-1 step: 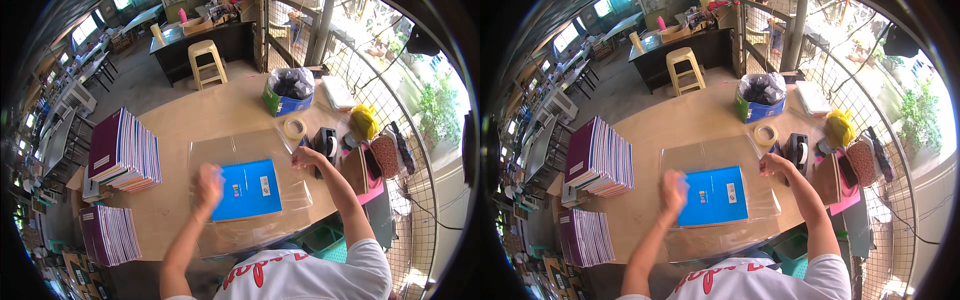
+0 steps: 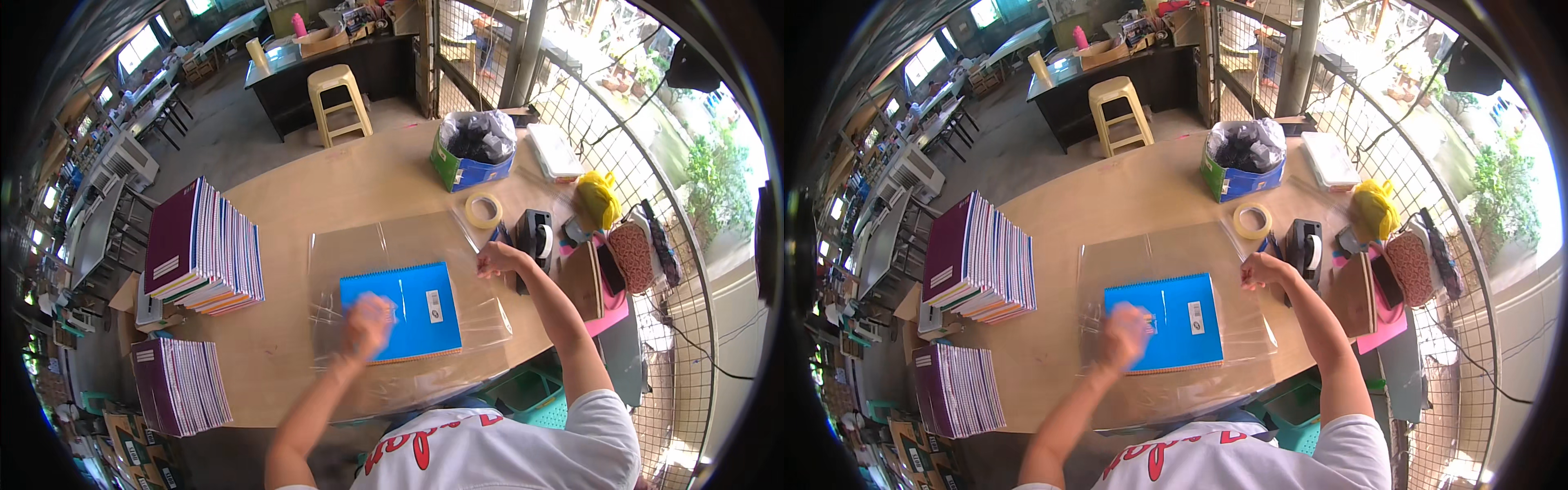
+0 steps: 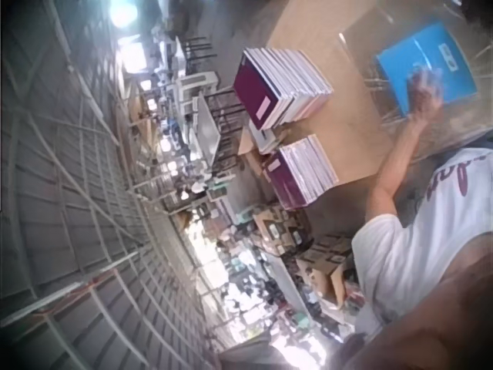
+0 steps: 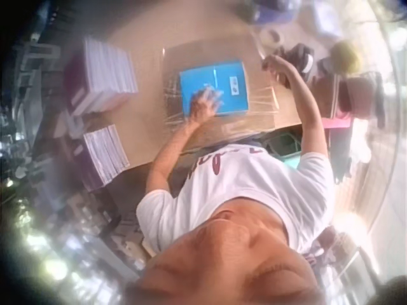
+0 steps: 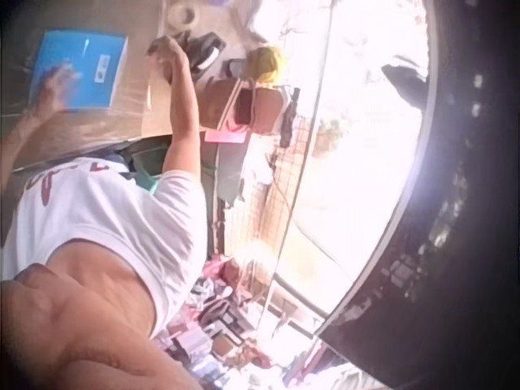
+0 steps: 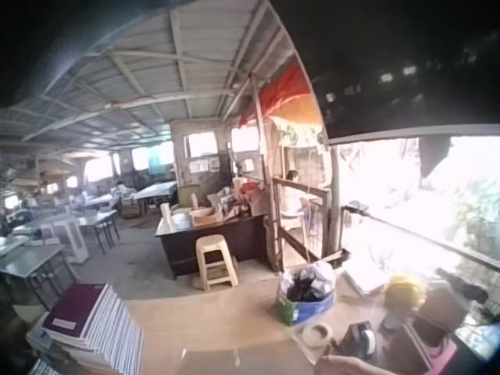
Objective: The person packages stacks of colorful notebooks into large plastic sheets by hand, using adhesive tape to secure the bundles.
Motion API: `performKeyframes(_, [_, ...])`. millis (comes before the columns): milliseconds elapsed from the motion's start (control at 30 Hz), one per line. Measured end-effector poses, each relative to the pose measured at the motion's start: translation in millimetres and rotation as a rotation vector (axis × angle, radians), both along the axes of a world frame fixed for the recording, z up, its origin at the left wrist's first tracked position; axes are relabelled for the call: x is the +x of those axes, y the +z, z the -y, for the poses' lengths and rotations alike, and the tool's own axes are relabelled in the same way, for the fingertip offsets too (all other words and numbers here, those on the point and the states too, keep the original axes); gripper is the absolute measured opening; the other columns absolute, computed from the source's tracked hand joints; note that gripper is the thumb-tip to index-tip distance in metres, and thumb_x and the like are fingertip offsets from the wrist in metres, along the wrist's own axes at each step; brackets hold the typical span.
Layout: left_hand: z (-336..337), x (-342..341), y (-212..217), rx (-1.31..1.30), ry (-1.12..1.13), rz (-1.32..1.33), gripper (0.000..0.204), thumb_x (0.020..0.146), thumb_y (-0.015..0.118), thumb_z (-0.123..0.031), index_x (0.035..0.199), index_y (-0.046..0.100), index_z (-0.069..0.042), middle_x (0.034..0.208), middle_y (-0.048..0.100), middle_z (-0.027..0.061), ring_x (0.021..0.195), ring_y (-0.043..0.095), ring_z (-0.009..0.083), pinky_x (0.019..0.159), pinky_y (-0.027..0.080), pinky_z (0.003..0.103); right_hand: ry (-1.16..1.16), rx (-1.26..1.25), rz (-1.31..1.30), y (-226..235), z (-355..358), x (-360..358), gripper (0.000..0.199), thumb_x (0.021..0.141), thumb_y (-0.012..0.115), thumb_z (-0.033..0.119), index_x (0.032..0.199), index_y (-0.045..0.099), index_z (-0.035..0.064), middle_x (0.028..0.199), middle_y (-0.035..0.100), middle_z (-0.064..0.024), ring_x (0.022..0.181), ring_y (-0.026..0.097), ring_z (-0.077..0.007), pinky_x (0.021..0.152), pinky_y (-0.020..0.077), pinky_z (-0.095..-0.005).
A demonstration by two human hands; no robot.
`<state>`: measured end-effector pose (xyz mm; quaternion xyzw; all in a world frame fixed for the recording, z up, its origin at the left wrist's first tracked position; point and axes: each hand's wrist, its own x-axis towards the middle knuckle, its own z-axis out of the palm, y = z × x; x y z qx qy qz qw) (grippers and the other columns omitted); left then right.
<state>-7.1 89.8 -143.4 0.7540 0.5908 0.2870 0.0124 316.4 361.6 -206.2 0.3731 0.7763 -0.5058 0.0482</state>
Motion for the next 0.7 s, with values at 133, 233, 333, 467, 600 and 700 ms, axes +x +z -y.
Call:
performKeyframes(133, [32.5,53.0,-32.8,-0.273,0.009,-0.084,0.047,0.082,0.071,-0.045,0.126,0.065,-0.028,0.128,0.050,0.0071,0.110,0.051,0.0268,0.091,0.038,0.046,0.108,0.455,0.228,4.2,-11.4,-31.4,0.019,0.079,0.077,0.024,0.077,0.070,0.0058,0.069,0.069,-0.0080,0.061,0.068,-0.0197,0.054,0.0529,-0.0367])
performKeyframes(233, [31.0,57.0,-37.2,-0.374,0.068,-0.062,0.052,0.083,0.071,-0.046,0.133,0.059,-0.039,0.136,0.044,0.0093,0.122,0.042,0.0310,0.096,0.033,0.052,0.110,0.516,-0.091,6.0,4.3,-113.7,0.037,0.089,0.065,0.042,0.089,0.070,0.0054,0.091,0.071,-0.0145,0.087,0.067,-0.0330,0.075,0.0524,-0.0444])
performKeyframes(333, [25.7,60.5,-33.7,-0.394,0.073,-0.082,0.055,0.083,0.071,-0.046,0.135,0.056,-0.040,0.139,0.041,0.0115,0.124,0.041,0.0335,0.097,0.033,0.053,0.202,0.283,0.152,-5.6,30.4,-205.9,0.066,0.095,0.044,0.063,0.108,0.071,0.0040,0.110,0.069,-0.0194,0.109,0.063,-0.0391,0.092,0.0482,-0.0484])
performKeyframes(467, [36.0,59.9,-35.2,-0.389,0.133,-0.085,0.056,0.084,0.070,-0.046,0.137,0.054,-0.041,0.143,0.038,0.0148,0.129,0.038,0.0379,0.099,0.031,0.057,0.350,0.170,0.357,18.2,28.2,-233.8,0.083,0.094,0.030,0.072,0.118,0.068,0.0030,0.118,0.067,-0.0210,0.115,0.060,-0.0393,0.098,0.0454,-0.0480])
performKeyframes(600, [55.1,67.7,-34.9,-0.434,0.151,-0.083,0.056,0.085,0.068,-0.048,0.138,0.052,-0.041,0.147,0.034,0.0175,0.135,0.032,0.0430,0.101,0.029,0.066,0.362,0.168,0.379,12.2,32.3,-230.9,0.084,0.092,0.033,0.074,0.114,0.070,0.0021,0.114,0.068,-0.0215,0.113,0.062,-0.0395,0.097,0.0470,-0.0474])
performKeyframes(700, [75.4,74.7,-30.6,-0.489,0.156,-0.070,0.056,0.086,0.067,-0.048,0.139,0.051,-0.041,0.149,0.032,0.0180,0.137,0.029,0.0444,0.101,0.029,0.070,0.425,0.266,0.321,4.1,42.2,-227.7,0.082,0.092,0.035,0.074,0.114,0.071,0.0031,0.113,0.069,-0.0215,0.111,0.062,-0.0406,0.094,0.0493,-0.0472])
